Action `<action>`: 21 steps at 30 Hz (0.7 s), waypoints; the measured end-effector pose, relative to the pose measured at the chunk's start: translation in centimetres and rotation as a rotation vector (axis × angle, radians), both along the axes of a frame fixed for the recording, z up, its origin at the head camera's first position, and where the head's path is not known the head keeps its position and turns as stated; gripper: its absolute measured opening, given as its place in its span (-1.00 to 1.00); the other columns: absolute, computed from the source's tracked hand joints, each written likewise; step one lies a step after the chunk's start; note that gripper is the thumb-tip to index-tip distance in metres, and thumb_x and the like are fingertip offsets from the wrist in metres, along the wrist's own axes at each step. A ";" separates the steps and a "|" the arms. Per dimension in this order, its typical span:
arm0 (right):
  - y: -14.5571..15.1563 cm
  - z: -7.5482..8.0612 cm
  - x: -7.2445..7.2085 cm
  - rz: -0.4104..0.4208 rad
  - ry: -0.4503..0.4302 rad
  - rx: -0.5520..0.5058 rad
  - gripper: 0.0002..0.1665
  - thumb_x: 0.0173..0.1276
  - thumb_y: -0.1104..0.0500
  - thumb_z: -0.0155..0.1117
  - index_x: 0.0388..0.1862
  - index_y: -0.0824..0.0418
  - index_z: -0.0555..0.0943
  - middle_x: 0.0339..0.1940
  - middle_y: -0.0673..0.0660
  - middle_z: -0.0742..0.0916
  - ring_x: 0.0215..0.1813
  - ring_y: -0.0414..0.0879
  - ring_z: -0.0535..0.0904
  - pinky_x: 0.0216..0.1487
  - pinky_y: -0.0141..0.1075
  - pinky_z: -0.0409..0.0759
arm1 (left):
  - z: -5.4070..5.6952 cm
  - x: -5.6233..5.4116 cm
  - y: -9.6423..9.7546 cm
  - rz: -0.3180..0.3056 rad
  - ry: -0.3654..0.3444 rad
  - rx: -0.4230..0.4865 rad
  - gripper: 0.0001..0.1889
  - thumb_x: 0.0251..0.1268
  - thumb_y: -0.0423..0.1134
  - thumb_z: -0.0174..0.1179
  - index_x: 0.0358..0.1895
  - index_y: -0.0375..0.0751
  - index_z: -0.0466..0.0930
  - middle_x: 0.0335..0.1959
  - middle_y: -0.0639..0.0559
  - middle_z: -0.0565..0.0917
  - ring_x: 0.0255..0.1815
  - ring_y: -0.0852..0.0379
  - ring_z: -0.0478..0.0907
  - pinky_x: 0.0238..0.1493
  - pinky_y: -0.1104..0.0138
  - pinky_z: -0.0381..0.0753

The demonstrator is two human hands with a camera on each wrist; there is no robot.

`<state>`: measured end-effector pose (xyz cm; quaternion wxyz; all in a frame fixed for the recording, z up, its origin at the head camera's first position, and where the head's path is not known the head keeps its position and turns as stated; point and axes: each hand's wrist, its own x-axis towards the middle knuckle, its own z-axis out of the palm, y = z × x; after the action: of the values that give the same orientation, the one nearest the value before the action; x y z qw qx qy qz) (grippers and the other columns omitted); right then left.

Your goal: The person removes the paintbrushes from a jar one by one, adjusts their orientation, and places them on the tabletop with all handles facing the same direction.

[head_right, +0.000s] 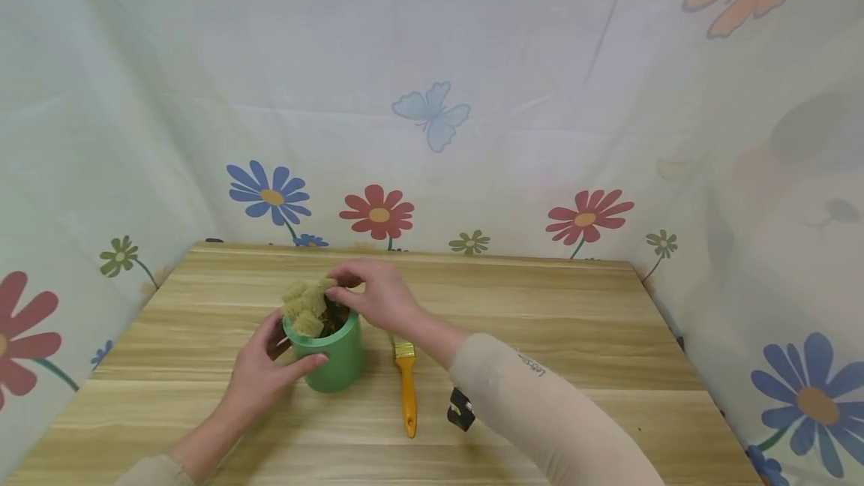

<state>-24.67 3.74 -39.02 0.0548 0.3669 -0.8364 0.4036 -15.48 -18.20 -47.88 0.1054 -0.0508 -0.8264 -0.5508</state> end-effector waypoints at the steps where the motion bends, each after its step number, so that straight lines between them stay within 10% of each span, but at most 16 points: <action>1: 0.0 0.1 0.0 0.002 -0.003 -0.003 -0.73 0.51 0.14 0.48 0.12 0.15 0.79 -0.03 0.02 0.86 0.00 -0.18 0.77 0.10 -0.16 0.83 | 0.0 0.0 0.0 0.001 -0.001 -0.002 0.02 0.12 0.00 0.68 0.62 -0.05 0.29 0.51 -0.11 0.50 0.48 -0.21 0.51 0.48 -0.09 0.58; 21: 0.9 4.1 0.9 0.043 0.065 -0.191 -0.82 0.45 0.27 0.50 0.00 0.25 0.81 -0.13 0.09 0.87 -0.09 -0.13 0.80 -0.01 -0.40 0.81 | 0.3 0.3 0.2 0.011 -0.021 0.002 0.05 0.09 -0.01 0.69 0.63 -0.08 0.28 0.50 -0.15 0.52 0.47 -0.20 0.51 0.49 -0.05 0.57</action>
<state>-23.75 4.68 -34.90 0.1080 0.3908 -0.7839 0.4703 -15.21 -18.02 -47.58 0.0997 -0.0403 -0.8271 -0.5516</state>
